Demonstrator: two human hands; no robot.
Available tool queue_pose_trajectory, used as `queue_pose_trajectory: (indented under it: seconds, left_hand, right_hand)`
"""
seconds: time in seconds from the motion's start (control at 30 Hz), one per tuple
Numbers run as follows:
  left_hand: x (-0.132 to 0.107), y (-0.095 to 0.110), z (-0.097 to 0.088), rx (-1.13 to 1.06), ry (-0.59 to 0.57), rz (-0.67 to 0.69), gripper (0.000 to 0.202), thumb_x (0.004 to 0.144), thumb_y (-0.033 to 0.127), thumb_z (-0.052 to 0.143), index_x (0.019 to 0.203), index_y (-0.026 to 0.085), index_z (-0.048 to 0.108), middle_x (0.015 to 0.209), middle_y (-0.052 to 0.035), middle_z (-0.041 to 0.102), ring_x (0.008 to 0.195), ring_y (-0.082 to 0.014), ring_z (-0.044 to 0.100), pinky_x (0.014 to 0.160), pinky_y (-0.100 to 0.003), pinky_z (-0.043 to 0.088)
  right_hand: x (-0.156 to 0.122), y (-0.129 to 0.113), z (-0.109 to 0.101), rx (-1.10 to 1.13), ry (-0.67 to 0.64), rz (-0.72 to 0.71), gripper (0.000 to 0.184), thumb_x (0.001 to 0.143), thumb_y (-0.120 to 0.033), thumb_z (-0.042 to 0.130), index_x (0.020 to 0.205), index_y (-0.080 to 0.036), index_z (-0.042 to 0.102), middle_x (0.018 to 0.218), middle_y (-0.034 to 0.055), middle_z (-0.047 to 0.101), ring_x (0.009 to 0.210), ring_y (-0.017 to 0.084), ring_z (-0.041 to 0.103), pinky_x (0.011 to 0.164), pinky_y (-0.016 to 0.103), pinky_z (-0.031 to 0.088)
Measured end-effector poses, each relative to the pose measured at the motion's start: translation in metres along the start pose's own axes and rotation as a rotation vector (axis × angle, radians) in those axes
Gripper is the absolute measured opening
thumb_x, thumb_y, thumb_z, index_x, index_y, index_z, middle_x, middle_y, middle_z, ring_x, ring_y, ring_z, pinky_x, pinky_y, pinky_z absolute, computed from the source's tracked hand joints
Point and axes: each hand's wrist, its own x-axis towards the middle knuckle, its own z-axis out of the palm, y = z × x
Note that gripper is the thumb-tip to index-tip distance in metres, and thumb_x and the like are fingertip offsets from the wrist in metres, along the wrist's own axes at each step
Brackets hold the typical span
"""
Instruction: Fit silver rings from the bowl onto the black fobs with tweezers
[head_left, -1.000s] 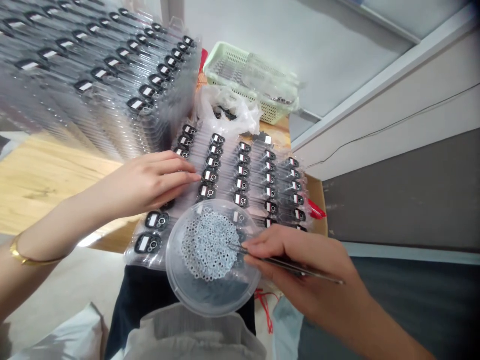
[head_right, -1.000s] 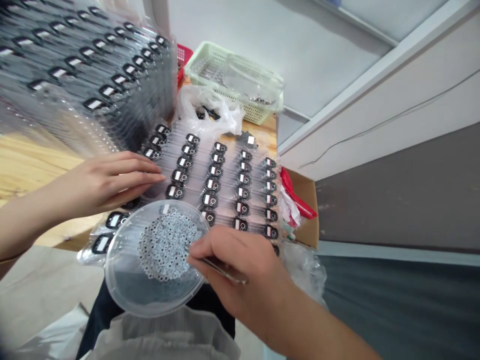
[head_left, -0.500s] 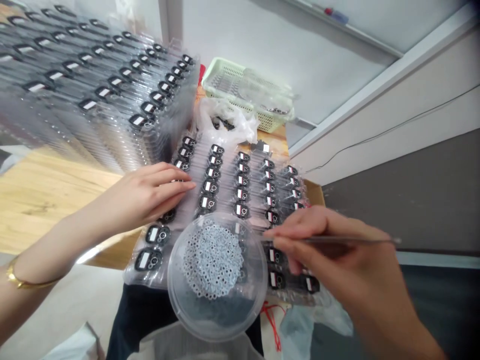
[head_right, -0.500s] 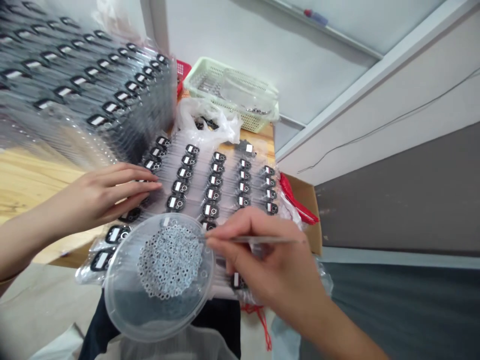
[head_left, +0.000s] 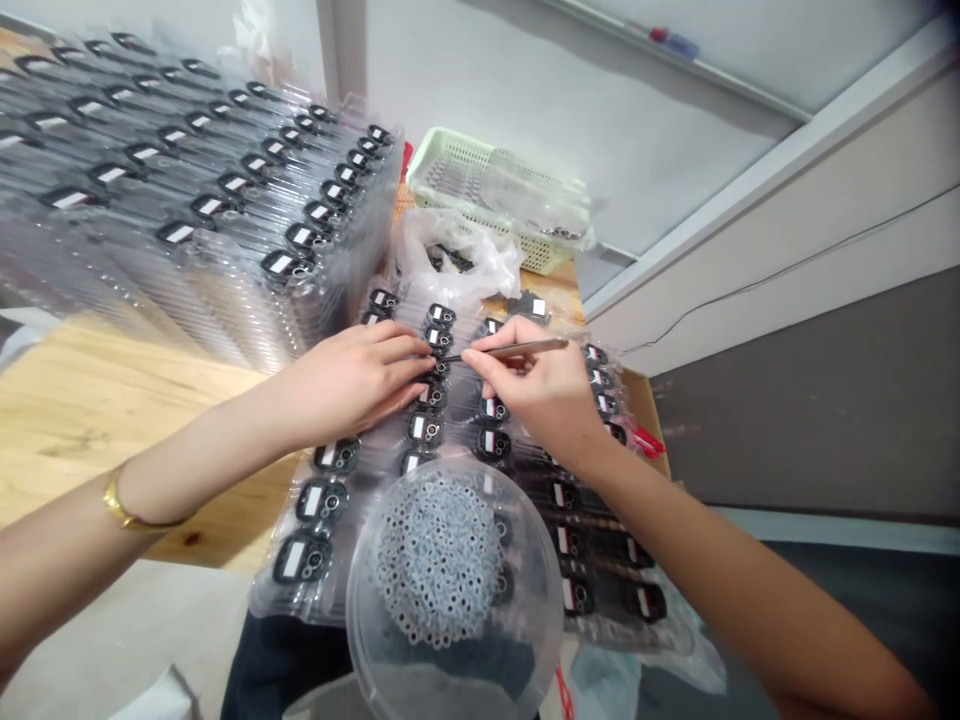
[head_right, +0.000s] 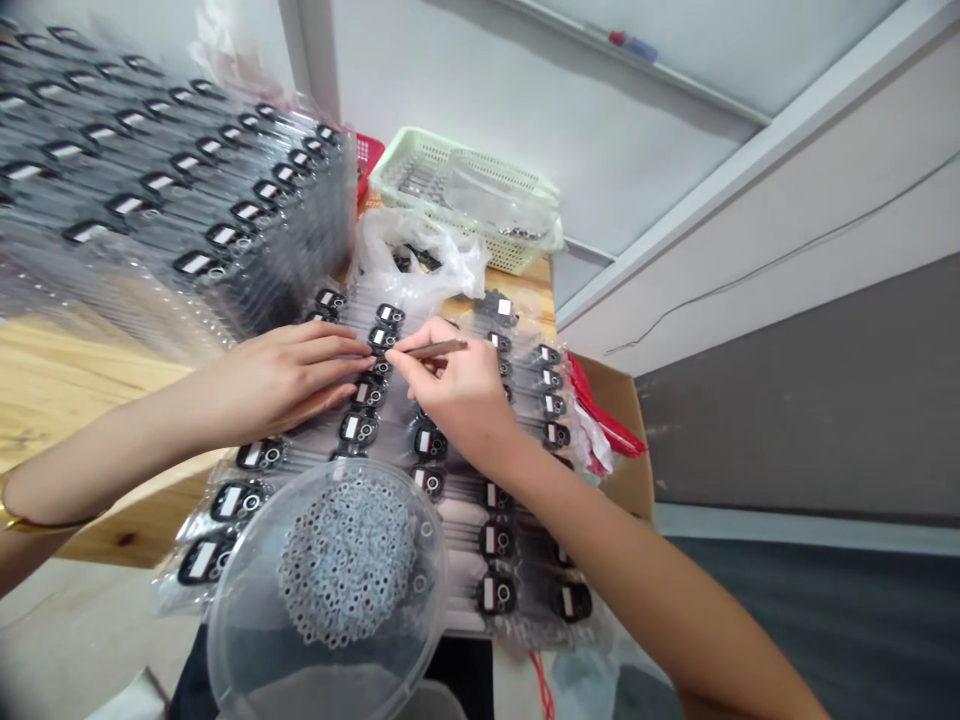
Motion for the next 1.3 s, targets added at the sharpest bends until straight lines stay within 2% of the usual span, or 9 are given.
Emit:
queue_pose_trajectory:
  seconds: [0.4,0.67,1.07,1.3]
  left_hand:
    - [0.004,-0.002,-0.002,-0.011,-0.063,0.008,0.037,0.101,0.034,0.037,0.114,0.011,0.064,0.113,-0.0117,0.069,0.108,-0.0260,0.059,0.094,-0.043,0.052]
    - [0.003,-0.001,-0.002,0.011,-0.071,-0.023,0.032,0.100,0.032,0.036,0.114,0.012,0.057,0.108,-0.0143,0.067,0.105,-0.0255,0.058,0.087,-0.040,0.053]
    - [0.008,-0.001,-0.002,0.012,-0.083,0.003,0.036,0.101,0.032,0.035,0.111,0.012,0.063,0.109,-0.0136,0.066,0.103,-0.0245,0.058,0.088,-0.040,0.051]
    - [0.014,-0.003,-0.001,0.061,-0.097,0.019,0.037,0.101,0.033,0.036,0.107,0.013,0.066,0.105,-0.0115,0.067,0.098,-0.0225,0.059,0.086,-0.038,0.051]
  right_hand:
    - [-0.001,0.010,0.003,-0.030,0.002,0.000,0.012,0.080,-0.026,0.067,0.073,-0.019,0.060,0.052,-0.0060,0.055,0.046,0.011,0.053,0.048,0.028,0.039]
    - [-0.002,0.010,0.004,-0.028,0.000,0.014,0.012,0.080,-0.026,0.067,0.073,-0.020,0.060,0.053,-0.0059,0.055,0.047,0.011,0.052,0.048,0.028,0.039]
    - [-0.003,0.009,0.003,-0.029,0.002,-0.010,0.013,0.079,-0.026,0.068,0.073,-0.020,0.059,0.054,-0.0059,0.055,0.048,0.011,0.052,0.050,0.028,0.040]
    - [0.000,0.010,0.000,0.020,0.007,0.010,0.013,0.078,-0.026,0.069,0.073,-0.020,0.059,0.053,-0.0061,0.055,0.043,0.010,0.053,0.045,0.027,0.040]
